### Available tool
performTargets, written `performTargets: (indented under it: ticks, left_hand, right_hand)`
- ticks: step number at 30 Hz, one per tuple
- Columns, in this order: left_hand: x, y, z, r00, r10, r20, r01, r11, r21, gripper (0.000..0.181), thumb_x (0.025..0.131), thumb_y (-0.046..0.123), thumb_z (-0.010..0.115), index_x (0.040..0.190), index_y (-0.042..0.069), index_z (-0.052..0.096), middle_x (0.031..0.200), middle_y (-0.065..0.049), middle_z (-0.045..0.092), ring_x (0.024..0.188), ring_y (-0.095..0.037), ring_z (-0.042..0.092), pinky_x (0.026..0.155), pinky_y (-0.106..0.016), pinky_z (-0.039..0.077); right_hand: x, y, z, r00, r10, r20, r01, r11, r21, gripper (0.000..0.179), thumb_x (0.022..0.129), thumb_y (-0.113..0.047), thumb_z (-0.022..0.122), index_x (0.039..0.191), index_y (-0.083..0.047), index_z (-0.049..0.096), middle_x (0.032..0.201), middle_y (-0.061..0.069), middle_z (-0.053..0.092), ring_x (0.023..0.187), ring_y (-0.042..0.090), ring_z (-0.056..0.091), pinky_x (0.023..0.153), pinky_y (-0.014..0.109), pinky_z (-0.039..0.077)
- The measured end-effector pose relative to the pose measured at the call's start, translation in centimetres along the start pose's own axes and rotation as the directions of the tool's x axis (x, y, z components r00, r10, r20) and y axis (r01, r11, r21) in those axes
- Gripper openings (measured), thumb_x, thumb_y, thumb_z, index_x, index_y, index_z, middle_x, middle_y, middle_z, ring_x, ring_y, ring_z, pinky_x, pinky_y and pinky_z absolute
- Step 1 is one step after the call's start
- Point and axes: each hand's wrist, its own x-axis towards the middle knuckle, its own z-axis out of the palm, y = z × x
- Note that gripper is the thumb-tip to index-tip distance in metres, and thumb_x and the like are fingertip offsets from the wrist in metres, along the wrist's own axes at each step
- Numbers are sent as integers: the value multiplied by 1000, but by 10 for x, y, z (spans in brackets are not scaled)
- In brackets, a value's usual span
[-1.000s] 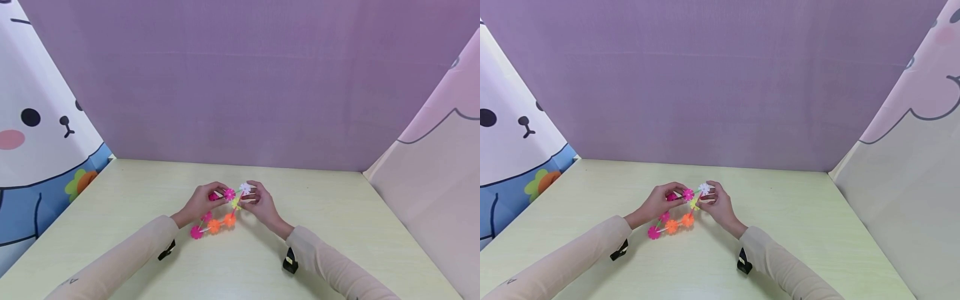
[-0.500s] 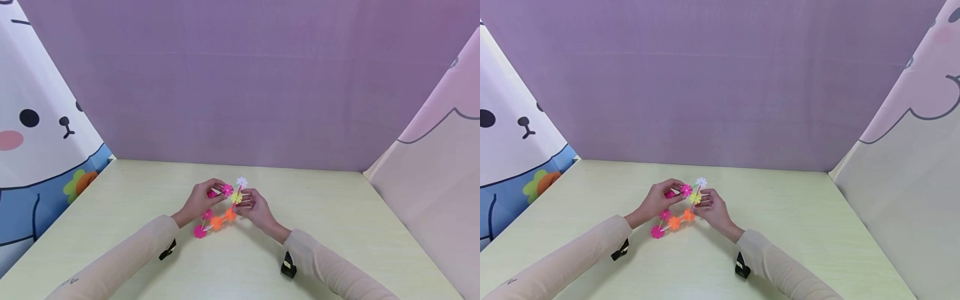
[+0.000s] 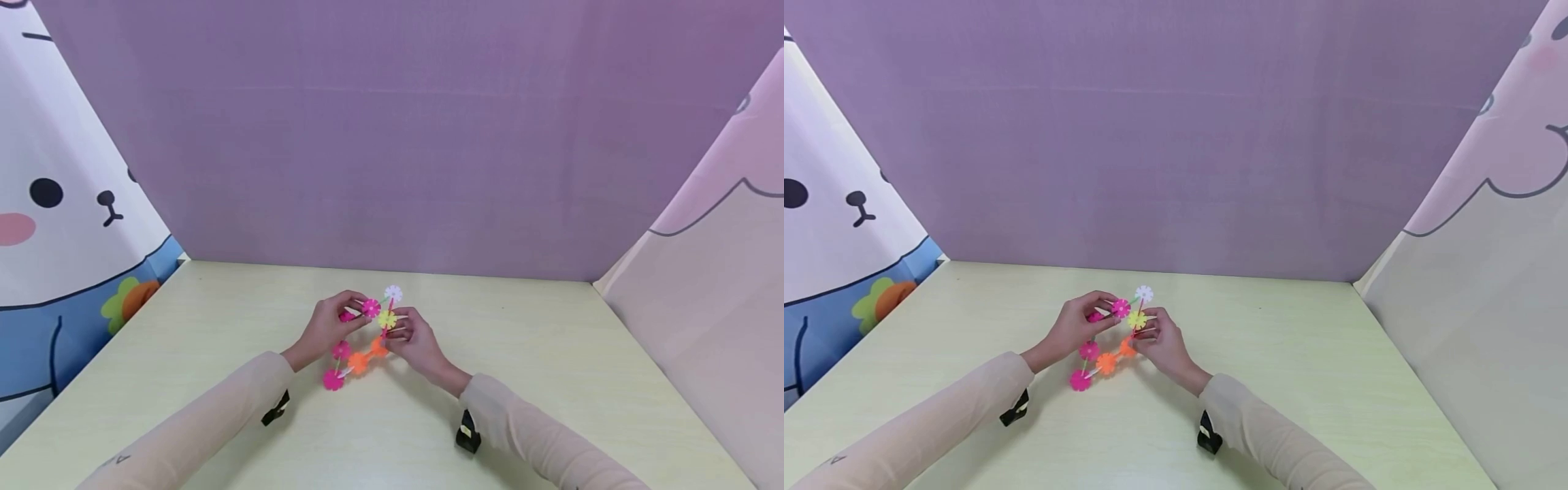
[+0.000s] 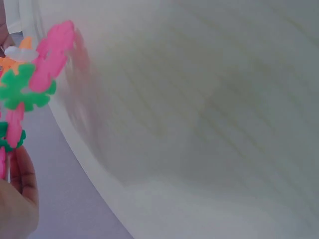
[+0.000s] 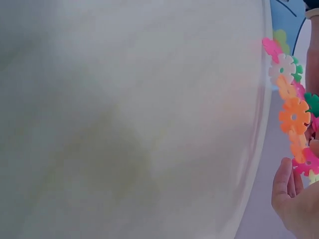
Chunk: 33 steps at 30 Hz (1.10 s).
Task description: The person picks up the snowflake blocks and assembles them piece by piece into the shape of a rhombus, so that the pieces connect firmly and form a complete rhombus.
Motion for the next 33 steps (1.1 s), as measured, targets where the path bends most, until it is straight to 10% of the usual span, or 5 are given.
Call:
performTargets:
  ticks: [11,33]
  left_hand:
    - [14,-31,6,995,-21,99,34,990,-139,46,79,6,69,123,8,54,106,-17,64,80,-33,66,62,-27,55]
    - [38,-47,17,965,-99,241,88,995,55,48,82,7,67,127,5,51,113,-17,63,76,-16,64,64,-25,52]
  right_hand:
    - [8,-4,-23,1000,6,-3,-6,997,-72,48,81,4,61,125,-1,43,110,27,55,97,32,60,78,30,53]
    - [29,6,-55,994,54,97,-26,964,-263,46,82,6,57,126,8,44,110,26,53,91,28,62,75,28,54]
